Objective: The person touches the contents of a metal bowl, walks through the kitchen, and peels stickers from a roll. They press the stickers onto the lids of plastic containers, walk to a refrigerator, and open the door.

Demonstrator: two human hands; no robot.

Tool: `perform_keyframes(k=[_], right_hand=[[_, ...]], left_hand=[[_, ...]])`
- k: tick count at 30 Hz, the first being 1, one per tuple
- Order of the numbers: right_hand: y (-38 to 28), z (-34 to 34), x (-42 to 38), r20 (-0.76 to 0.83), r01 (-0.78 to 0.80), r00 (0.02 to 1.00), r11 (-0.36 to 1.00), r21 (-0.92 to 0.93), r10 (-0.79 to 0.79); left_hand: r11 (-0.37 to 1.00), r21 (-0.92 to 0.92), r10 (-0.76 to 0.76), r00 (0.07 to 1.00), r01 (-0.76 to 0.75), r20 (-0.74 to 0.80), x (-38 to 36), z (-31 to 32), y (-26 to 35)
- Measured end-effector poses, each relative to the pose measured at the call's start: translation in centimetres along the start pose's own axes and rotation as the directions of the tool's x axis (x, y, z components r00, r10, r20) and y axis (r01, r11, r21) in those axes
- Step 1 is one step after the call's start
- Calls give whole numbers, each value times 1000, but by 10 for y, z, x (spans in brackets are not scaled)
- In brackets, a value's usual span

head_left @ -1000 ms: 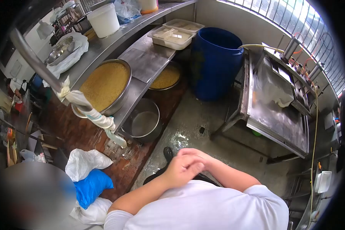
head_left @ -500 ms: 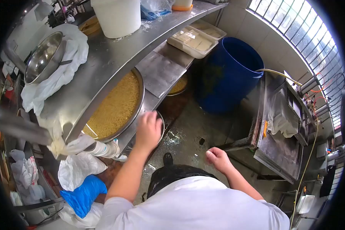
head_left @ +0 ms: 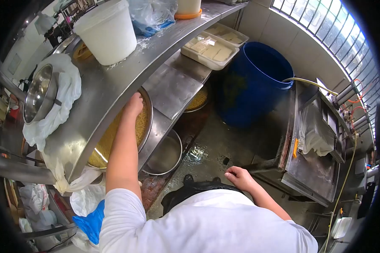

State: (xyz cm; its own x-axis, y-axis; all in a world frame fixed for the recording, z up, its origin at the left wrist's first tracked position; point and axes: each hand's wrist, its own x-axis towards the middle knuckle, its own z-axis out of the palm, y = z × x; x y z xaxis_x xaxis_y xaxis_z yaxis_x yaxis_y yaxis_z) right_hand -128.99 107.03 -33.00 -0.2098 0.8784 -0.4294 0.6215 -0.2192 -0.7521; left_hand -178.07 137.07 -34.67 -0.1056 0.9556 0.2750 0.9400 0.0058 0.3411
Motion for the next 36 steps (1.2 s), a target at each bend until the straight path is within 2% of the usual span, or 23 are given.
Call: perform_keyframes(k=[2, 5, 6, 9, 12, 14, 15, 17, 18, 20, 21, 23, 25, 27, 28, 30, 31, 33, 34, 36], right_hand=[[10, -7, -1, -11, -6, 1000, 1000, -1, 6], [31, -18, 2, -21, -2, 1000, 1000, -5, 2], [38, -22, 5, -18, -4, 1000, 1000, -4, 4], [49, -36, 9, -32, 11, 999, 1000, -28, -12], [46, -50, 9, -42, -7, 999, 1000, -15, 7], [49, -54, 12, -60, -19, 998, 1000, -14, 18], [51, -56, 13, -51, -10, 999, 1000, -17, 9], [54, -58, 14, -64, 18, 998, 1000, -23, -19], [55, -59, 14, -56, 21, 998, 999, -27, -23], [53, -58, 12, -73, 29, 997, 999, -20, -31], [52, -58, 12, -63, 31, 998, 999, -24, -32], [51, -56, 9, -64, 23, 998, 1000, -15, -24], [52, -52, 12, -59, 37, 998, 999, -17, -38], [55, -49, 10, -52, 30, 998, 999, -23, -31], [53, -48, 12, -59, 55, 997, 998, -27, -57], [46, -47, 11, -58, 74, 995, 997, -33, -76], [39, -47, 11, -63, 55, 996, 998, -19, -56], [38, -47, 10, -71, 51, 996, 999, -16, -52], [39, -46, 11, -72, 46, 996, 999, -18, -47], [39, -46, 10, -67, 45, 997, 999, -3, -45]], left_hand=[[995, 32, -98, 971, 93, 218, -3, -10, 8], [998, -19, -53, 986, 57, 156, -16, -3, 4], [999, -33, 1, 996, 2, 88, -20, 8, -8], [997, 9, -79, 994, 79, 73, -39, -9, 7], [989, 38, -150, 981, 146, 120, -56, -21, 9], [957, 50, -288, 957, 286, 27, -69, -39, 11], [954, 55, -297, 955, 296, 19, -72, -48, 10], [890, 142, -446, 892, 433, 76, -77, -66, 3], [886, 144, -454, 888, 441, 73, -81, -70, -6], [862, 243, -429, 896, 445, -119, -89, -74, -26], [864, 312, -378, 919, 395, -114, -99, -98, 0], [862, 287, -403, 909, 417, -108, -100, -111, 3], [865, 258, -420, 902, 431, -98, -87, -109, -4], [898, 219, -368, 924, 382, -102, -77, -94, -15], [896, 218, -377, 922, 387, -86, -73, -97, -5], [926, -44, -367, 921, 375, 131, -62, -102, 16], [924, -44, -371, 919, 379, 134, -57, -94, 15], [961, -166, -211, 975, 219, 67, -48, -73, 14], [961, -169, -210, 975, 220, 71, -42, -66, 15], [987, -61, -137, 973, 150, 186, -30, -53, 17]])
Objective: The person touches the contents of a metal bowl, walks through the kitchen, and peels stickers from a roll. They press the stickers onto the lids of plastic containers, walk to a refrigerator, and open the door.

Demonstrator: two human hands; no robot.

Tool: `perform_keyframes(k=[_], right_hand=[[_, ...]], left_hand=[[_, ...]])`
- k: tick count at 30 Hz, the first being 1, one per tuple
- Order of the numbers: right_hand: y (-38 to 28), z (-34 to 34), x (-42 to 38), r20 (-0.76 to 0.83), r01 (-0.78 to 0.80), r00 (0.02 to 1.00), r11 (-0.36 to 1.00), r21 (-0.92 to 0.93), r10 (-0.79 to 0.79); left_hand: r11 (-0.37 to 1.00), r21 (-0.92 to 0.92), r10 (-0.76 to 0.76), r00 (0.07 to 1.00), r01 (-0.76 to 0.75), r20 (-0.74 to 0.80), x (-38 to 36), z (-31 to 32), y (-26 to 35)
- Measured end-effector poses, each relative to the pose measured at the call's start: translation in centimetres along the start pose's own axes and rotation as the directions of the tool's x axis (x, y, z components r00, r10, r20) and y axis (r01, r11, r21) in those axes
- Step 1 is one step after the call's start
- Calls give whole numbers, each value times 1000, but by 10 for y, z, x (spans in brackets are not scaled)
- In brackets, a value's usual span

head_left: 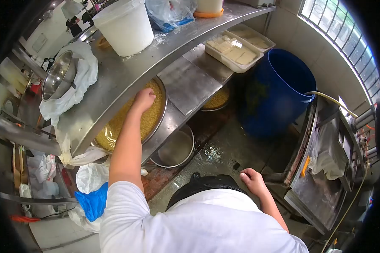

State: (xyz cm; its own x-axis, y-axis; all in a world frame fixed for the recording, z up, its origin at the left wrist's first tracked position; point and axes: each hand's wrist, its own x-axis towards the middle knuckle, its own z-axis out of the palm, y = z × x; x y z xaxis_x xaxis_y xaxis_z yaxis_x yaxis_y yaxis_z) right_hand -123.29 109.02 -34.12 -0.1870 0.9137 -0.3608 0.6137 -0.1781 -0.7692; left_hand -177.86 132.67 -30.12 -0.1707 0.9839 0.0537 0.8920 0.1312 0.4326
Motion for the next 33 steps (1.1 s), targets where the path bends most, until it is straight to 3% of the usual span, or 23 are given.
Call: perform_keyframes(k=[4, 7, 9, 12, 16, 20, 22, 33], right_hand=[[-1, 0, -2, -7, -19, 1000, 1000, 3, 19], [6, 2, -1, -20, -7, 1000, 1000, 5, 7], [5, 3, -2, -26, 15, 1000, 1000, -17, -15], [5, 4, 0, -23, 78, 997, 996, -45, -79], [-5, 3, 5, 12, 29, 1000, 999, -37, -29], [0, 3, 15, 52, 19, 999, 1000, -22, -18], [-5, 0, 17, 54, 51, 997, 999, -7, -51], [9, -3, 36, 227, 129, 967, 990, -50, -114]], left_hand=[[991, -11, 135, 991, -135, -20, 18, 33, -11], [995, 40, 93, 994, -90, -64, 21, 41, 3], [1000, 20, -4, 997, 3, 71, 21, 38, 12], [994, -101, -26, 992, 38, 123, 28, 50, 2], [999, 40, 0, 999, -2, 52, 6, 34, 13], [999, 40, 30, 996, -33, 90, -30, 29, 26], [993, 52, 109, 994, -109, 9, -50, 33, 24], [978, 204, 66, 982, -30, -175, -202, 16, 23]])
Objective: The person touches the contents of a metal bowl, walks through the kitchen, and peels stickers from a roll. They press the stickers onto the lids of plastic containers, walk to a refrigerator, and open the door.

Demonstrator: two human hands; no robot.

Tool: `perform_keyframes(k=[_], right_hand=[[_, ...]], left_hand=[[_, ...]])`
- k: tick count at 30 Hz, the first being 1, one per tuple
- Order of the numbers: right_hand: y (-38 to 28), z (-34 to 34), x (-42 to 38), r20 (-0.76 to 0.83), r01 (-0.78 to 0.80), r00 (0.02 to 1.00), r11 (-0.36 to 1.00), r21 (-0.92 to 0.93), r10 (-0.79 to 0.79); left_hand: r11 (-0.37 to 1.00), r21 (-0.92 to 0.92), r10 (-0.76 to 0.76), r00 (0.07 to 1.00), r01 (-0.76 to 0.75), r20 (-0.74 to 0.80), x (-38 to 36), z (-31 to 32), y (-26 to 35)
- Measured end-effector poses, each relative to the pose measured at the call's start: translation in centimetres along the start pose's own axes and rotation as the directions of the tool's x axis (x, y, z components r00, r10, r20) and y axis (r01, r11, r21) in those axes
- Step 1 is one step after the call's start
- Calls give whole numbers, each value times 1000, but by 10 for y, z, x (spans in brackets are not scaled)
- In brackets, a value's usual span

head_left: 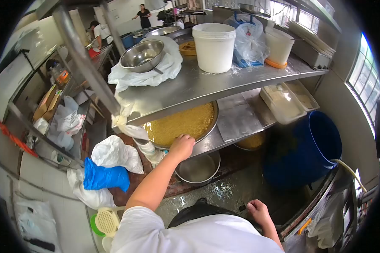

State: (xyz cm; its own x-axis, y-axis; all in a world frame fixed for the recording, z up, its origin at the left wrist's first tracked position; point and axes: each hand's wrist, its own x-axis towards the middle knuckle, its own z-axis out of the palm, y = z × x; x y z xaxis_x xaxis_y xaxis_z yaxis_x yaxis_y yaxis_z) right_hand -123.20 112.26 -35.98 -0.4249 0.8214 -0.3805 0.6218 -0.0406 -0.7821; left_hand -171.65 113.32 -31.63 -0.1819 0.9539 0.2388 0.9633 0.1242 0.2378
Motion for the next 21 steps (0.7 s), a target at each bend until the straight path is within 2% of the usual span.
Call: perform_keyframes(k=[4, 7, 9, 10, 11, 12, 13, 15, 16, 17, 19, 21], right_hand=[[8, 5, 14, 104, 145, 986, 984, -105, -134], [0, 10, 20, 169, 140, 978, 985, -104, -121], [-16, 14, 22, 264, 129, 962, 972, -198, -73], [-26, 16, 19, 253, 153, 962, 968, -199, -100], [-32, 19, 18, 250, 157, 963, 966, -206, -103], [-36, 23, 17, 229, 229, 955, 958, -172, -187], [-40, 25, 16, 204, 301, 941, 943, -140, -270], [-42, 34, 12, 176, 343, 933, 924, -169, -314], [-45, 41, 10, 150, 380, 923, 906, -185, -356], [-49, 46, 6, 145, 382, 922, 906, -182, -359], [-60, 56, -5, 176, 182, 973, 960, -212, -146], [-70, 74, -12, 173, 123, 981, 974, -190, -90]], left_hand=[[990, 95, -105, 994, 107, -23, -38, -12, -4], [992, 94, -77, 993, 85, -84, -54, -5, -10], [993, 91, -64, 988, 77, -142, -56, -2, -6], [993, 90, -62, 987, 76, -146, -56, -3, -5], [977, 172, -105, 985, 128, -137, -56, -4, -4], [951, 249, -152, 979, 182, -132, -59, -4, -3], [953, 239, -155, 978, 186, -141, -61, -3, -5], [936, 201, -265, 954, 290, -139, -65, -2, -12], [937, 201, -262, 954, 287, -143, -67, -3, -14], [939, 201, -264, 960, 278, -95, -68, -3, -16], [943, 206, -256, 966, 260, -47, -67, -7, -18], [951, 158, -265, 964, 264, -19, -69, -8, -18]])
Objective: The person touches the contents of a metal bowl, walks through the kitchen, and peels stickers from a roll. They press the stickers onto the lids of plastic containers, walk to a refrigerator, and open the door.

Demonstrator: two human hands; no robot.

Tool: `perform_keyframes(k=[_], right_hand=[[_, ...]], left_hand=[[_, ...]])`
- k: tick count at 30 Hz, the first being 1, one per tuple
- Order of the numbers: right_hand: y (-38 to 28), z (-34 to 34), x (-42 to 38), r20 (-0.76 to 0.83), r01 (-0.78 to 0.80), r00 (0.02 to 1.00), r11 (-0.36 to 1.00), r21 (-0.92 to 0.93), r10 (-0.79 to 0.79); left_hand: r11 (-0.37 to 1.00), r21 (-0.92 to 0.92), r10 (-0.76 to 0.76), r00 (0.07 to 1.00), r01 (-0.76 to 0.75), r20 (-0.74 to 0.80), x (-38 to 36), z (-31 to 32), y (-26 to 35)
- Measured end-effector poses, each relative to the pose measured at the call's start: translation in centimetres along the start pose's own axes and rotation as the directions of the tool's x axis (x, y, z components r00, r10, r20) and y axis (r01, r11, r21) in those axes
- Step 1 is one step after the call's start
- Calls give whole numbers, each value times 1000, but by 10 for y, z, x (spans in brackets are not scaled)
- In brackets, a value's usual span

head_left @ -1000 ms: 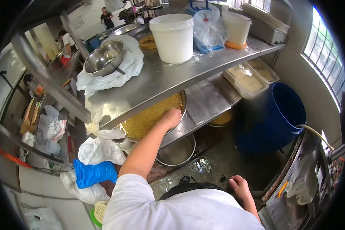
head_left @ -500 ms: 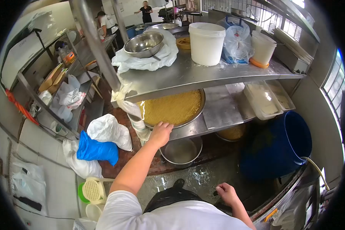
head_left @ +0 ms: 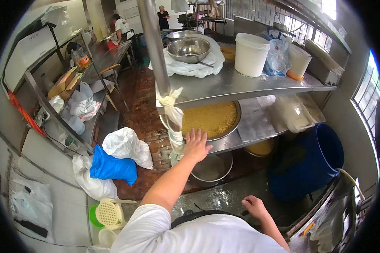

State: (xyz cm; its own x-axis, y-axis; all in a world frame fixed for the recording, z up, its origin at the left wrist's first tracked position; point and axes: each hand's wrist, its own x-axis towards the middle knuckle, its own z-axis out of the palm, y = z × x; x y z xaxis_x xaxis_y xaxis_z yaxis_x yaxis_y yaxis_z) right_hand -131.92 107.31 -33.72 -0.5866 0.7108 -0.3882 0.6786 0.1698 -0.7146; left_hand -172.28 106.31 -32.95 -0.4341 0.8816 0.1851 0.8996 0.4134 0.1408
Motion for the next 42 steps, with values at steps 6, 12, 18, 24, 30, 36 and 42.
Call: perform_keyframes(k=[6, 12, 18, 24, 30, 36, 42], right_hand=[[-64, 57, 11, -35, 90, 995, 996, -29, -91], [-166, 82, 28, -150, 307, 943, 950, 55, -296], [-204, 89, 50, -177, 514, 841, 857, -30, -511], [-264, 81, 107, -153, 555, 815, 829, -74, -559], [-313, 118, 163, -86, 592, 803, 772, 231, -590], [-285, 139, 184, -138, 591, 806, 797, 125, -576], [-235, 187, 209, -137, 383, 921, 914, 134, -365]], left_hand=[[995, -69, 81, 993, -75, 91, -3, -11, -12], [963, -97, 256, 965, -250, 51, -10, -12, -32], [908, -228, 330, 935, -352, -130, -59, -12, -54], [808, -589, -107, 988, 21, -111, -115, 16, -117], [756, -573, -408, 912, 315, -37, -74, 68, -140], [621, -709, -326, 933, 335, 156, -105, 71, -109], [744, -620, -145, 966, 249, 214, -185, 45, -80]])
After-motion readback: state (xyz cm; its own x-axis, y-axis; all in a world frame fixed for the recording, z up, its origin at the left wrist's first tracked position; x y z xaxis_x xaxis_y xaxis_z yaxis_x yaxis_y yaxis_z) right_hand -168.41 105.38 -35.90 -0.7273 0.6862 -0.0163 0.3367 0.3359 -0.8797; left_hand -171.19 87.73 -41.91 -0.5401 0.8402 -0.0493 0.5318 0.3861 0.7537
